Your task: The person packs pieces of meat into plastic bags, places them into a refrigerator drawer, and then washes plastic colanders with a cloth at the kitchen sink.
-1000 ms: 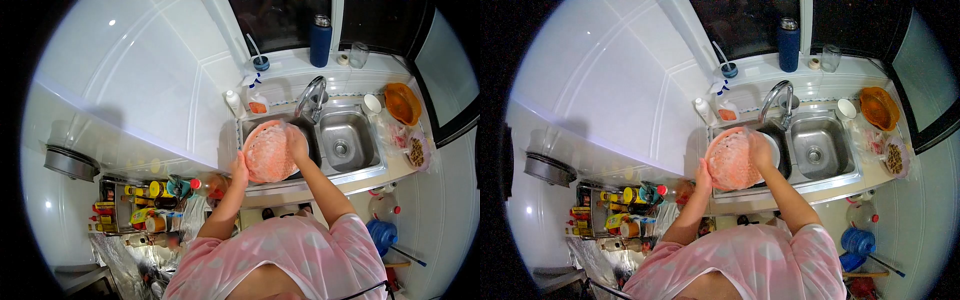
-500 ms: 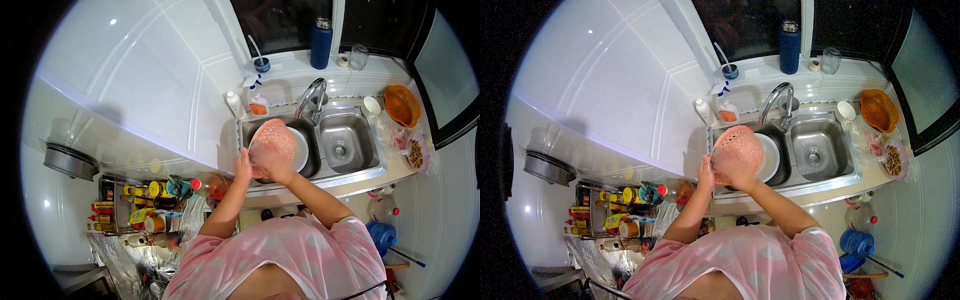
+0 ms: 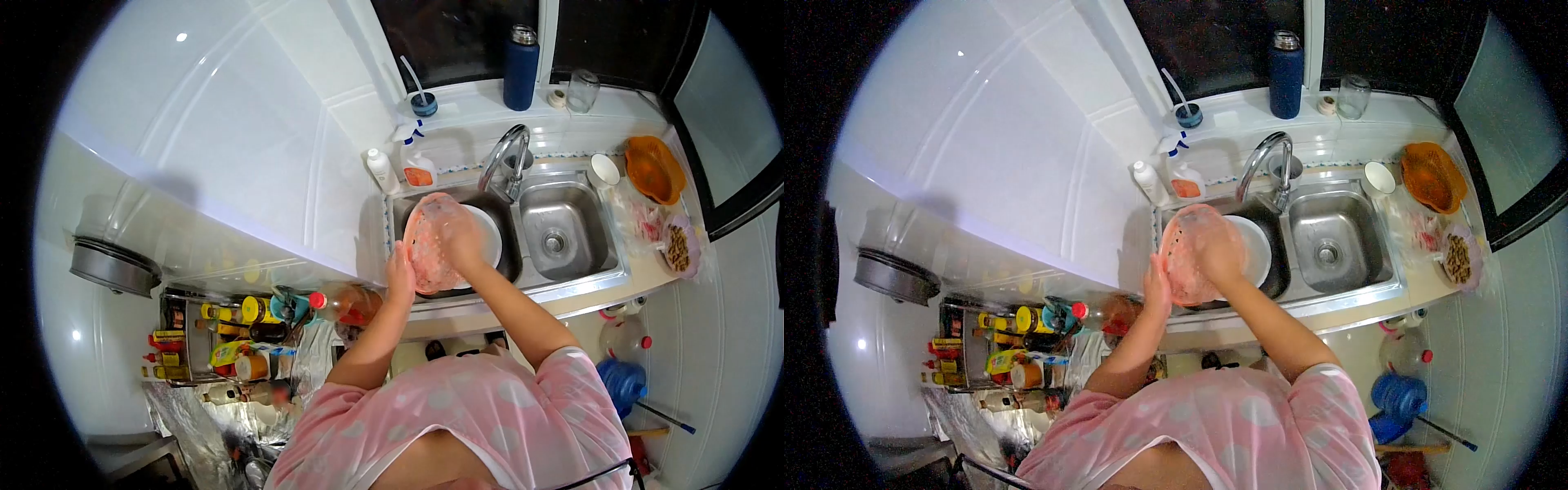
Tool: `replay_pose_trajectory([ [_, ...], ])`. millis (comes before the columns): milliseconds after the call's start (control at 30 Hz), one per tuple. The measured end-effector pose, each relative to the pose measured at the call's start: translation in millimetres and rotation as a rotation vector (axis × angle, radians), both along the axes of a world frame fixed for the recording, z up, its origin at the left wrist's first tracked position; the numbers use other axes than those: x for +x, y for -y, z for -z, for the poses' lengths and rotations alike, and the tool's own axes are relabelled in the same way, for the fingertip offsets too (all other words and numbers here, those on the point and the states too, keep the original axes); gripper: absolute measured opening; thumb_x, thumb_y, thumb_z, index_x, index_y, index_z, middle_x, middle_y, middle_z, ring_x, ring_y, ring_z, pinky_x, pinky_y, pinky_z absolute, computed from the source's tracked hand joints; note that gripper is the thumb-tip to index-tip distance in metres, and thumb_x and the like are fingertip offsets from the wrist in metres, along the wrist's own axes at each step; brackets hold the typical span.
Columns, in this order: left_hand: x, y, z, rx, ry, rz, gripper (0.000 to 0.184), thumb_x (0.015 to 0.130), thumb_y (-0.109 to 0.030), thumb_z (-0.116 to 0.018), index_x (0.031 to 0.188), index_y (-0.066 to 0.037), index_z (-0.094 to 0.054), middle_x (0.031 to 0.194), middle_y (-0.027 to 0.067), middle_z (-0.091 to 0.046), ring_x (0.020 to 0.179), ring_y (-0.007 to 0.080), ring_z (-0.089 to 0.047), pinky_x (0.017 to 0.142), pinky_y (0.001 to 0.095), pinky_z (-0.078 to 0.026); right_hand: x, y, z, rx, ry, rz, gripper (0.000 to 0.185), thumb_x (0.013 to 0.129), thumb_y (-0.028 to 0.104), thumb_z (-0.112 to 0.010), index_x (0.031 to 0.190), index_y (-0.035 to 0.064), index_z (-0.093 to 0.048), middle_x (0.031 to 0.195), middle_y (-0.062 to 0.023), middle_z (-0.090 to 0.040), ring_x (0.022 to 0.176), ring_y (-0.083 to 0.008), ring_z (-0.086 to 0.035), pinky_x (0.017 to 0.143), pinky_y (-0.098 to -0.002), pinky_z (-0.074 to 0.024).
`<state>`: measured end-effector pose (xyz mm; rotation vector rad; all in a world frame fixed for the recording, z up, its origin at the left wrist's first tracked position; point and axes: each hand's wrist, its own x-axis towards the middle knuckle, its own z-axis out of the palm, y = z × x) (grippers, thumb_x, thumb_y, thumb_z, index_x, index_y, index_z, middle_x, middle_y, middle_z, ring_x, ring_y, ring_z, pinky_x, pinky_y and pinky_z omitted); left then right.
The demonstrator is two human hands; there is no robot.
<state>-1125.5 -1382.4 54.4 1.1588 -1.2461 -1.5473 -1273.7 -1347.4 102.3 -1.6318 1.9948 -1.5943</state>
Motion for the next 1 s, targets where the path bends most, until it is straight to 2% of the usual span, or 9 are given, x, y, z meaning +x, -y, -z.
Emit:
replay_pose_trajectory([
  [133,-18,11,-9,0.198,-0.306,-0.113,0.056,0.095,-0.049,-0.034,0.115,0.0,-0.053,0.109,0.0097,-0.059,0.096,0.0199,-0.055,0.085,0.0309,-0.044,24,-8,3,-0.071,-0.349,-0.165,0.034,0.075,0.015,-0.06,0.109,0.0087,-0.061,0.117,-0.0123,-0.055,0.115,-0.0316,-0.046,0.098,-0.0428,-0.0355],
  [267,-2,27,3,0.491,-0.635,0.002,0.052,0.093,-0.048,-0.039,0.122,-0.005,-0.049,0.118,0.0083,-0.056,0.104,0.0232,-0.054,0.088,0.0339,-0.045,35,-21,31,-0.093,-0.381,-0.286,0.039,0.075,0.016,-0.06,0.115,0.0127,-0.058,0.123,-0.0101,-0.051,0.118,-0.0328,-0.044,0.098,-0.0498,-0.0322],
  [367,3,30,13,0.575,-0.678,-0.056,0.048,0.092,-0.043,-0.044,0.125,-0.007,-0.046,0.122,0.0089,-0.053,0.109,0.0241,-0.052,0.091,0.0383,-0.044,29,-39,36,-0.062,-0.494,-0.234,0.043,0.077,0.016,-0.06,0.12,0.0157,-0.055,0.127,-0.0108,-0.047,0.121,-0.0335,-0.041,0.101,-0.0538,-0.0257],
  [467,-1,26,16,0.352,-0.677,0.057,0.048,0.091,-0.038,-0.048,0.128,-0.008,-0.042,0.127,0.0085,-0.05,0.115,0.0247,-0.049,0.095,0.0417,-0.042,19,-50,50,0.065,-0.497,-0.111,0.047,0.079,0.017,-0.058,0.125,0.0169,-0.05,0.134,-0.0138,-0.039,0.124,-0.0345,-0.037,0.102,-0.0566,-0.0189],
  [633,6,19,23,0.367,-0.717,0.054,0.048,0.094,-0.037,-0.041,0.132,-0.009,-0.038,0.134,0.0094,-0.043,0.122,0.026,-0.043,0.101,0.0438,-0.037,-8,-47,70,0.03,-0.186,0.2,0.043,0.089,0.024,-0.045,0.128,0.0074,-0.045,0.138,-0.0175,-0.034,0.127,-0.0373,-0.033,0.104,-0.0546,-0.0192],
  [733,14,18,23,0.364,-0.697,0.111,0.05,0.095,-0.04,-0.036,0.134,-0.009,-0.036,0.136,0.0095,-0.041,0.123,0.0265,-0.041,0.102,0.0448,-0.035,-20,-33,65,-0.193,0.169,0.179,0.04,0.094,0.027,-0.036,0.123,0.0007,-0.046,0.132,-0.0225,-0.037,0.122,-0.0394,-0.036,0.103,-0.0458,-0.0245],
  [833,21,15,19,0.353,-0.624,0.116,0.053,0.095,-0.044,-0.033,0.134,-0.007,-0.035,0.137,0.0101,-0.04,0.124,0.027,-0.04,0.103,0.0441,-0.034,-36,-16,103,-0.097,0.326,0.249,0.042,0.096,0.03,-0.032,0.118,-0.0025,-0.047,0.12,-0.0196,-0.048,0.113,-0.0332,-0.044,0.099,-0.0372,-0.0306],
  [933,28,13,1,0.325,-0.556,0.065,0.056,0.095,-0.045,-0.034,0.134,-0.004,-0.035,0.136,0.0115,-0.04,0.123,0.0269,-0.041,0.102,0.0423,-0.035,-58,-18,101,0.072,0.994,-0.035,0.045,0.096,0.035,-0.034,0.123,0.0012,-0.045,0.121,-0.0113,-0.05,0.114,-0.0211,-0.044,0.096,-0.0329,-0.0333],
  [1000,34,16,-2,0.261,-0.473,0.04,0.056,0.095,-0.044,-0.036,0.133,-0.003,-0.036,0.134,0.0126,-0.043,0.12,0.0265,-0.044,0.1,0.0413,-0.038,-55,-14,83,0.091,1.13,-0.005,0.042,0.095,0.034,-0.037,0.119,0.0026,-0.049,0.111,-0.0061,-0.055,0.103,-0.0161,-0.049,0.09,-0.0319,-0.0378],
])
